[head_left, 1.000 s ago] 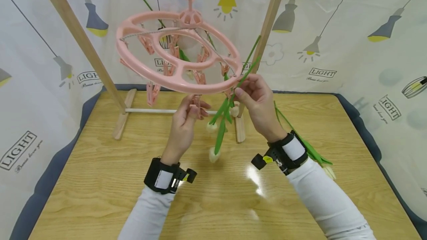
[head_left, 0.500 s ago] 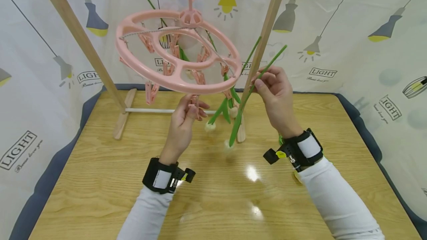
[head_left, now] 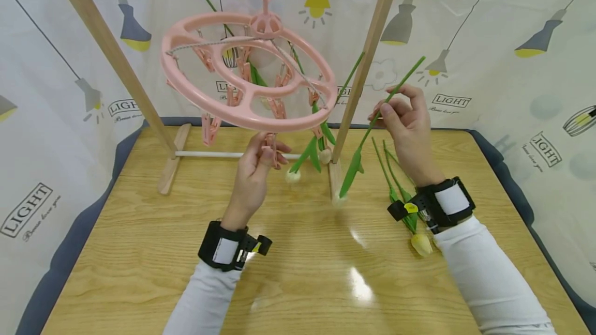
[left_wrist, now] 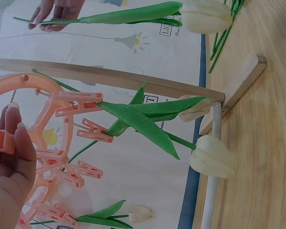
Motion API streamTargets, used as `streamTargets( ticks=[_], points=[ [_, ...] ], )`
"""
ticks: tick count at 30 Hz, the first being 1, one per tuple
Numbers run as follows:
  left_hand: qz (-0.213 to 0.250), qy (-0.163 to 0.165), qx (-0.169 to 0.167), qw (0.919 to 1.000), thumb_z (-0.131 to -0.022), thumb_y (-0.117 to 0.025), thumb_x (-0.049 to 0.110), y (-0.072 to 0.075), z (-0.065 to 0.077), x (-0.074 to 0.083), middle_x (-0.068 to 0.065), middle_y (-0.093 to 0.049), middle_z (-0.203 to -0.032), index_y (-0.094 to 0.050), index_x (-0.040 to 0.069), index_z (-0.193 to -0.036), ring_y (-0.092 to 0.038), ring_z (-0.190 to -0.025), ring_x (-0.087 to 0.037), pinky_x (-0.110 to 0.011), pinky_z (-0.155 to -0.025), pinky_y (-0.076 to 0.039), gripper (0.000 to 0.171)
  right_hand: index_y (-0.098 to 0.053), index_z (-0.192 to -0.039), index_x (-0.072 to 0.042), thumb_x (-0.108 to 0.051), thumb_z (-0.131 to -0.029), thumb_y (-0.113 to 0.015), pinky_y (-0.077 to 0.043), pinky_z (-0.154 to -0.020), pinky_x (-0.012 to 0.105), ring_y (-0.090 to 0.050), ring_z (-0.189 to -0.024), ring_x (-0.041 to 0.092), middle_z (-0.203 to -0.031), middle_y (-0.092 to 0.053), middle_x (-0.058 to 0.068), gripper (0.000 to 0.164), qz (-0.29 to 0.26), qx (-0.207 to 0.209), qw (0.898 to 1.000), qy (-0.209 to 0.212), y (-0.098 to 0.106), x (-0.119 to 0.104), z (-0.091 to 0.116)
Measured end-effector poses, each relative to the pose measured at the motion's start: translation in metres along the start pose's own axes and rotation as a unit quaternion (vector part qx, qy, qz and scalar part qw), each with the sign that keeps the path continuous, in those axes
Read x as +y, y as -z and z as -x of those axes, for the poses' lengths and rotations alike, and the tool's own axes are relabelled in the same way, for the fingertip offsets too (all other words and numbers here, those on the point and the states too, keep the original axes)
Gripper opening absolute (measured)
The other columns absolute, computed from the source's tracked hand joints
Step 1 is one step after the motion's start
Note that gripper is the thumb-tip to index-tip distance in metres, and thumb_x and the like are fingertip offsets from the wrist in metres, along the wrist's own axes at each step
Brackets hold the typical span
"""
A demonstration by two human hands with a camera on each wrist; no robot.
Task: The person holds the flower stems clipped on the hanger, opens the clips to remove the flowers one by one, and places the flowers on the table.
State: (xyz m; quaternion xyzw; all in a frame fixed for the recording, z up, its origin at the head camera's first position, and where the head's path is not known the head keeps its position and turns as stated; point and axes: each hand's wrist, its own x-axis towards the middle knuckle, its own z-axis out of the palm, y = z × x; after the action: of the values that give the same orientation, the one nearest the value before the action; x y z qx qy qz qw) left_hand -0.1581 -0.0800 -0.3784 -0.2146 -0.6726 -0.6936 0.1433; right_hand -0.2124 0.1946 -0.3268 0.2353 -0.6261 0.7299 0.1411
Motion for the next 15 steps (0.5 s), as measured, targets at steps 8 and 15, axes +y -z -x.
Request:
streamTargets(
  ticks=[8,15],
  points=[
    [0.001,-0.005,0.002,1.0,-0.102,-0.041,0.043,0.002,0.0,0.0,-0.03,-0.061,-0.105,-0.043,-0.007,-0.134,-0.061,-0.083,-0.008,-0.022,-0.072,-0.049,0.06,-0.049,-0.126,-0.012,-0.009,-0.1,-0.054,-0.058,-0.072,0.023,-0.063,-0.08,0.016,-0.091,-0.059,0.005,0.026,0.033,0.051,0.998,-0.001,0.025,-0.002,-0.008],
    [-0.002,-0.007,0.0,1.0,-0.101,-0.041,0.045,0.004,0.001,0.0,-0.031,-0.062,-0.105,-0.042,-0.007,-0.136,-0.062,-0.083,-0.011,-0.023,-0.072,-0.049,0.063,-0.051,-0.131,-0.011,-0.014,-0.1,-0.056,-0.055,-0.066,0.019,-0.061,-0.078,0.012,-0.093,-0.058,0.003,0.032,0.07,0.073,0.994,-0.039,0.047,-0.002,-0.015]
  ],
)
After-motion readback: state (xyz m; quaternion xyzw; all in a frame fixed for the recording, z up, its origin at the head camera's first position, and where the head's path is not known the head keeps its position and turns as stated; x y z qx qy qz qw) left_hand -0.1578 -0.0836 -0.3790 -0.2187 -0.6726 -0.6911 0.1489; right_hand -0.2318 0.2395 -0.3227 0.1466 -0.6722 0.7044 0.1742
